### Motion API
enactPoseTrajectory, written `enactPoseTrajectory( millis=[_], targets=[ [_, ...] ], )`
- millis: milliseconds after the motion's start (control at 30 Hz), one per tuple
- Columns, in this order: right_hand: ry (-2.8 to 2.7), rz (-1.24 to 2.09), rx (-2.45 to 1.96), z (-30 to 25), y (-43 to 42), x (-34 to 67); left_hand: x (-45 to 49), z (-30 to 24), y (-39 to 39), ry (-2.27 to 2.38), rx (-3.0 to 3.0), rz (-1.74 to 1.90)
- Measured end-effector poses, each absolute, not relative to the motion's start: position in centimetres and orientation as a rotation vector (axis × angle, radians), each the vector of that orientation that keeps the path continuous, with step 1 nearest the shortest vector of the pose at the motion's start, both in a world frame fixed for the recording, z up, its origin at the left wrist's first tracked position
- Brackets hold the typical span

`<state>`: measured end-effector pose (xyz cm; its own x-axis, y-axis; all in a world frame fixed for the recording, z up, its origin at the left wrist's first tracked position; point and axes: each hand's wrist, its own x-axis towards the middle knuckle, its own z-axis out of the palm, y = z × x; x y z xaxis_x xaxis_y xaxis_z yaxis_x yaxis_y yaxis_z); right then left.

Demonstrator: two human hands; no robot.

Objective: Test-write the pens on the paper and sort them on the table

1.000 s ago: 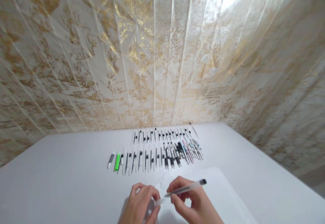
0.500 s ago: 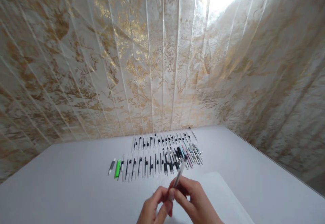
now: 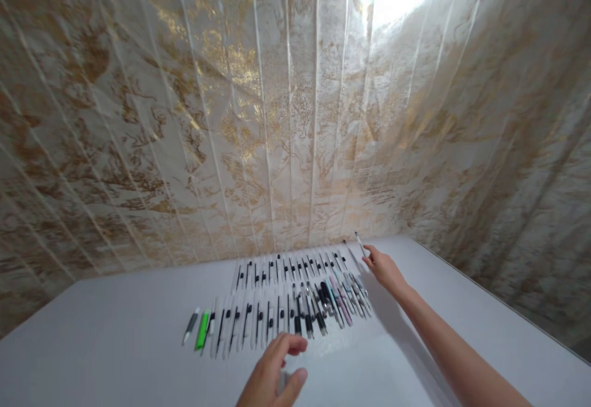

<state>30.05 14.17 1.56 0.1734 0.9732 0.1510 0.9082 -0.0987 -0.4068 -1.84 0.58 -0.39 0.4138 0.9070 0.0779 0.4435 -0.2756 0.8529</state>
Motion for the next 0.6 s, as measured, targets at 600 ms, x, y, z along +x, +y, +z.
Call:
enactPoseTrajectory(
  millis=[600],
  targets=[
    [-1.985,0.106,-2.384,-3.2,20.9,32.0,-12.7,1.5,6.9,1.534,1.709,0.961]
  ],
)
